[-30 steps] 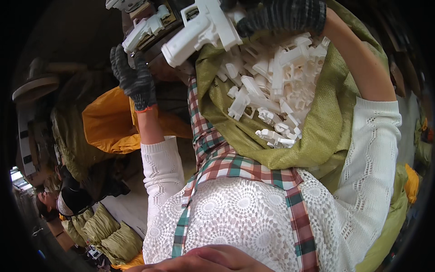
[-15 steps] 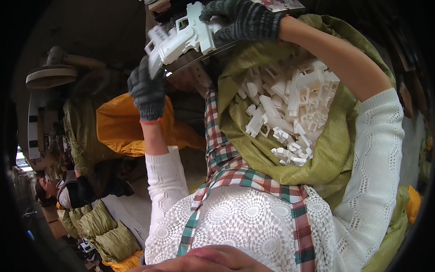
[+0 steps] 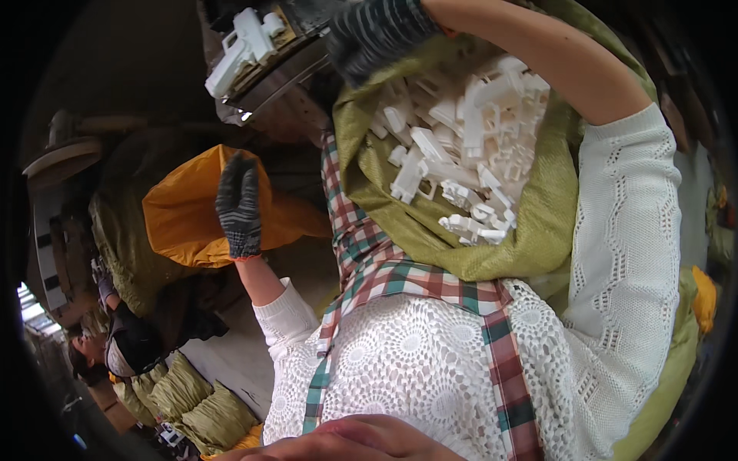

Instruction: The person takes toy gun parts from a sack, joins the pieces together by hand to assemble toy guns, and places the assembled toy guns onto a machine fixture.

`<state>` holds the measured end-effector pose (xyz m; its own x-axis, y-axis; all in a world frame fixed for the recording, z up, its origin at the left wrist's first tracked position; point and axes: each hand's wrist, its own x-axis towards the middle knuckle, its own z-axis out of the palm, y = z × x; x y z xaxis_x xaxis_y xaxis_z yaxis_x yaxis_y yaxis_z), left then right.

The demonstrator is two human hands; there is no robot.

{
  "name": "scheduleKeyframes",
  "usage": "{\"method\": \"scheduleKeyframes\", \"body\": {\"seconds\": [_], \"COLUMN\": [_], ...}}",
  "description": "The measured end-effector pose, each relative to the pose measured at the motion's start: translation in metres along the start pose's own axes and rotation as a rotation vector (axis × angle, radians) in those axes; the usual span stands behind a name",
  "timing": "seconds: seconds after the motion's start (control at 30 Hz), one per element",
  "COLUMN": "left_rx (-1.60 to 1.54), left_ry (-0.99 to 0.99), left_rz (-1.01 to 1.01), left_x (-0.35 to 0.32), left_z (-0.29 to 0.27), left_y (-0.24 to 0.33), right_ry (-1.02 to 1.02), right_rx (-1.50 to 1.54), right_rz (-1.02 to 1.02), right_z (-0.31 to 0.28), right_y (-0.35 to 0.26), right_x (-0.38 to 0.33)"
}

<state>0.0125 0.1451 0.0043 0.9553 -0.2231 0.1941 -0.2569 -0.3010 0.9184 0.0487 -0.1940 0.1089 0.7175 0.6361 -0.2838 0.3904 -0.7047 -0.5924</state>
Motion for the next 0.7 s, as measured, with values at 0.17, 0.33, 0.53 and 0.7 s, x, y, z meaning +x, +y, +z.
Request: {"method": "scheduleKeyframes", "body": {"seconds": [0.17, 0.33, 0.53, 0.7], "left_rx": [-0.284, 0.331, 0.456, 0.433], "left_ry": [-0.614, -0.460, -0.397, -0.358], "left_rz": [0.016, 0.383, 0.296, 0.281], "left_x": [-0.005, -0.008, -0.004, 0.001], "left_z": [0.102, 0.154, 0.165, 0.189], "left_y": [0.020, 0.009, 0.018, 0.031], "right_ry": [-0.065, 0.473, 0.311, 0.316], "right_rx": [-0.629, -0.877, -1.020, -1.147], "right_rz": [0.083, 0.048, -0.030, 0.051], "right_z": [0.088, 0.133, 0.094, 0.086], "right_y": [0.065, 0.133, 0.076, 0.052], "right_x": [-0.013, 0.016, -0.010, -0.016]}}
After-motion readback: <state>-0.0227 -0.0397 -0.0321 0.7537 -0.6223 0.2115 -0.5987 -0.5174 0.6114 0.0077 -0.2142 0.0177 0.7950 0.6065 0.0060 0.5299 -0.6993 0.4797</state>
